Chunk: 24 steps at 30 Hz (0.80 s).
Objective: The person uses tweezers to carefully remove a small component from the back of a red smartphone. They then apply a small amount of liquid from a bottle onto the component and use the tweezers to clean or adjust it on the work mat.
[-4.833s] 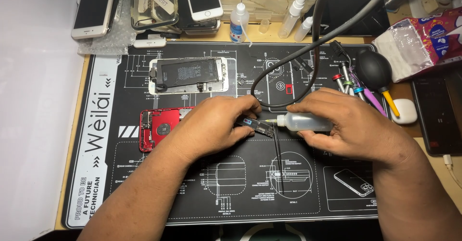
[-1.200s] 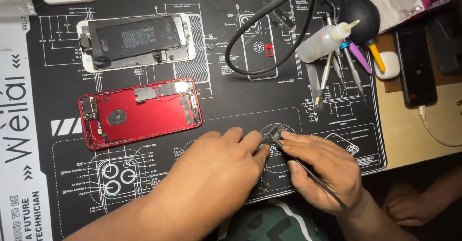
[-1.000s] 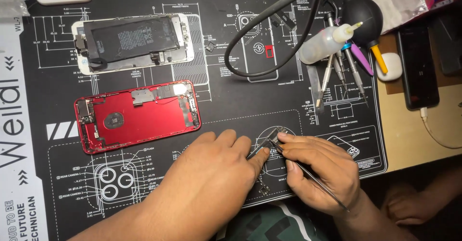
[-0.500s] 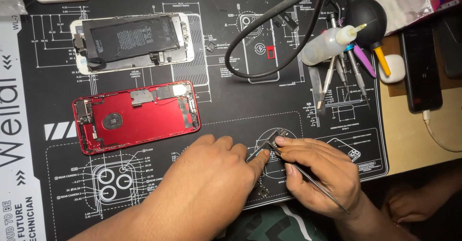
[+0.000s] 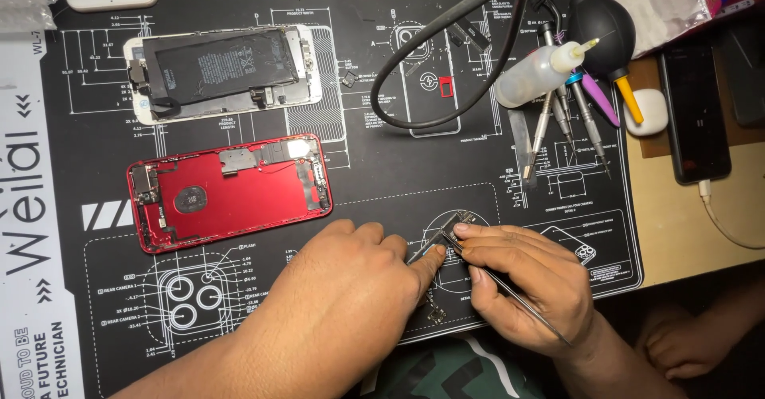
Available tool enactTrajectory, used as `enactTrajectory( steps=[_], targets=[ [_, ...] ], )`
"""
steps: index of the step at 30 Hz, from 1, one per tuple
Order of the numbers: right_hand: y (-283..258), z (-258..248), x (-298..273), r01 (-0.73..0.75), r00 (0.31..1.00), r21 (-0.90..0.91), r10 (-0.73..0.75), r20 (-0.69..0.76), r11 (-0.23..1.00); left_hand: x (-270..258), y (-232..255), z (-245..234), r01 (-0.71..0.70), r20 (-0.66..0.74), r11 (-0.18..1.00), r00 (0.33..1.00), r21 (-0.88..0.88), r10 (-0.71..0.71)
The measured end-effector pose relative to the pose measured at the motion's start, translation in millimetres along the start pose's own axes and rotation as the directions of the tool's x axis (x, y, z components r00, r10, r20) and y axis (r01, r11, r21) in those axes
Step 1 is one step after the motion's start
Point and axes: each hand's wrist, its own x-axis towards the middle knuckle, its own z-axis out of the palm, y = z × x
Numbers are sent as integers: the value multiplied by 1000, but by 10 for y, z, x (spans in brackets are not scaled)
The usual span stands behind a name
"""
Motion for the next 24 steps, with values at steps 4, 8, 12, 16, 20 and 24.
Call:
enactTrajectory(
  steps=[4,8,12,16,20,24],
  targets=[
    [3,-4,17,16,1000,1,-16,9,1000,-4,2,9,-4,-5,1000,1000,7,4],
    [17,-6,-23,15,1000,18,-16,21,1000,-3,-3,46,11,-43,1000,999,8,-11],
    [17,-20,-126,-86,996,66,88,-24,994,5,-25,29,6,-8,1000,1000,4,-6],
    [-6,-35,-42,-38,999,84,38,4,996,-4,-17,39,8,-34,1000,999,6,-7],
    [-32,-44,33,-17,1000,77,17,8,997,-14,-2,43,10,-38,999,999,33,-8],
    [24,-5,-15,12,1000,50,-12,-2,999,-15,9,52,21,-44,999,999,31,-19]
  ],
)
